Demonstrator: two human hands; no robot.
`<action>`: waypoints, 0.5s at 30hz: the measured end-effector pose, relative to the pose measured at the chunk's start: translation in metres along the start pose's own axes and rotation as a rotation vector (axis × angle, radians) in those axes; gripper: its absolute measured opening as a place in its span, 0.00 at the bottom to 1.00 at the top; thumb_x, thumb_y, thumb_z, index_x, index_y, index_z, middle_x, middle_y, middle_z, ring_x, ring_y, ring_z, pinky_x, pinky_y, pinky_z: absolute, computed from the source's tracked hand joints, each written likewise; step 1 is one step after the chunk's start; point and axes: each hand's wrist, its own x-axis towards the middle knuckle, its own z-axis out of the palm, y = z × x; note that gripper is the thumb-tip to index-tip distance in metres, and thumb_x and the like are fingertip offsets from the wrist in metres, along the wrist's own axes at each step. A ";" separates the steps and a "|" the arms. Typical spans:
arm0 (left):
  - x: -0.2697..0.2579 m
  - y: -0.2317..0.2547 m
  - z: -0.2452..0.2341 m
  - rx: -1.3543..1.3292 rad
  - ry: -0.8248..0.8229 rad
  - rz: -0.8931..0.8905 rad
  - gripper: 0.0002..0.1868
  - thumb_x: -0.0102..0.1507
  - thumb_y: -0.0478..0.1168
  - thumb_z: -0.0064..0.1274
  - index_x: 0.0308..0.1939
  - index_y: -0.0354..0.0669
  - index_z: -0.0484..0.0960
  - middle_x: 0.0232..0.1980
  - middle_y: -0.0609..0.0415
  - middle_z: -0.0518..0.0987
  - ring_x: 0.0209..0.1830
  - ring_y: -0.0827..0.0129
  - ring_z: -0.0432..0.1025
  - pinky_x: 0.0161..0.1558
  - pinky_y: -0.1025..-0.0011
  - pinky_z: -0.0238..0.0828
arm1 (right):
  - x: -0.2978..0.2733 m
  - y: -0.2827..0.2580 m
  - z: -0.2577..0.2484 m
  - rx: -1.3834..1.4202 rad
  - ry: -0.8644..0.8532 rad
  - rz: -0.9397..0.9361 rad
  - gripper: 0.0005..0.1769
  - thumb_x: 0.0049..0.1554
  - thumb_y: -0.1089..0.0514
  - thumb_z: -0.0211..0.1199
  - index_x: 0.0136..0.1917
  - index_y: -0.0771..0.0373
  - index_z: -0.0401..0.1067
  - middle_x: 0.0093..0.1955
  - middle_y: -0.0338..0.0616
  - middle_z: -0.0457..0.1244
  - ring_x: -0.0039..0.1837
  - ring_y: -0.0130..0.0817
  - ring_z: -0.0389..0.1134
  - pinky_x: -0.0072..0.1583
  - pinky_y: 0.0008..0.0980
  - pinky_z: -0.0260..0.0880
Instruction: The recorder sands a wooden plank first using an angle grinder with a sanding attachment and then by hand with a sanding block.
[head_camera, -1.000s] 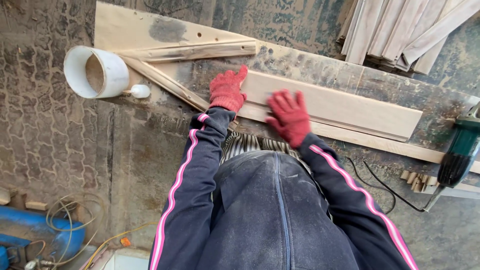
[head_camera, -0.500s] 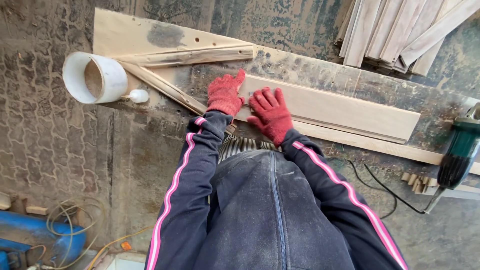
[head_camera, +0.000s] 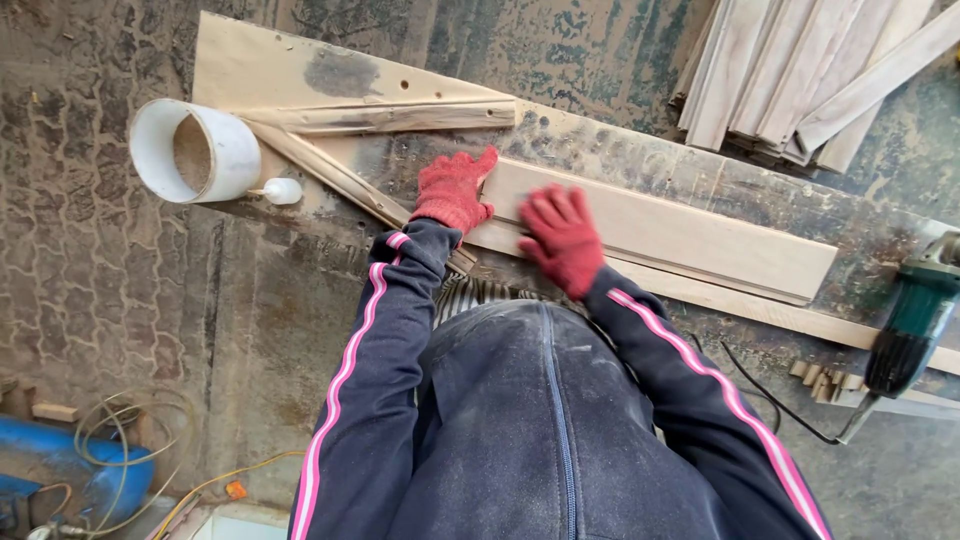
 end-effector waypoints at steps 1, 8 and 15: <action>-0.004 -0.001 -0.003 0.015 0.003 0.015 0.43 0.57 0.62 0.59 0.75 0.74 0.58 0.57 0.54 0.78 0.58 0.50 0.75 0.53 0.46 0.76 | 0.020 -0.012 0.009 0.002 0.009 -0.062 0.32 0.65 0.32 0.47 0.70 0.54 0.69 0.70 0.48 0.62 0.76 0.52 0.56 0.75 0.62 0.48; -0.004 -0.004 -0.015 0.058 -0.019 0.087 0.49 0.53 0.62 0.65 0.76 0.70 0.59 0.57 0.53 0.79 0.59 0.51 0.75 0.52 0.47 0.76 | -0.011 0.021 -0.035 -0.112 -0.032 -0.130 0.31 0.67 0.33 0.40 0.70 0.52 0.68 0.69 0.48 0.62 0.74 0.51 0.59 0.73 0.59 0.54; 0.000 -0.004 -0.018 0.027 -0.054 0.119 0.50 0.53 0.61 0.67 0.76 0.72 0.58 0.59 0.52 0.79 0.61 0.50 0.74 0.55 0.47 0.74 | 0.010 0.013 -0.025 -0.176 -0.063 -0.149 0.30 0.66 0.34 0.41 0.66 0.54 0.68 0.66 0.49 0.62 0.73 0.52 0.60 0.72 0.58 0.55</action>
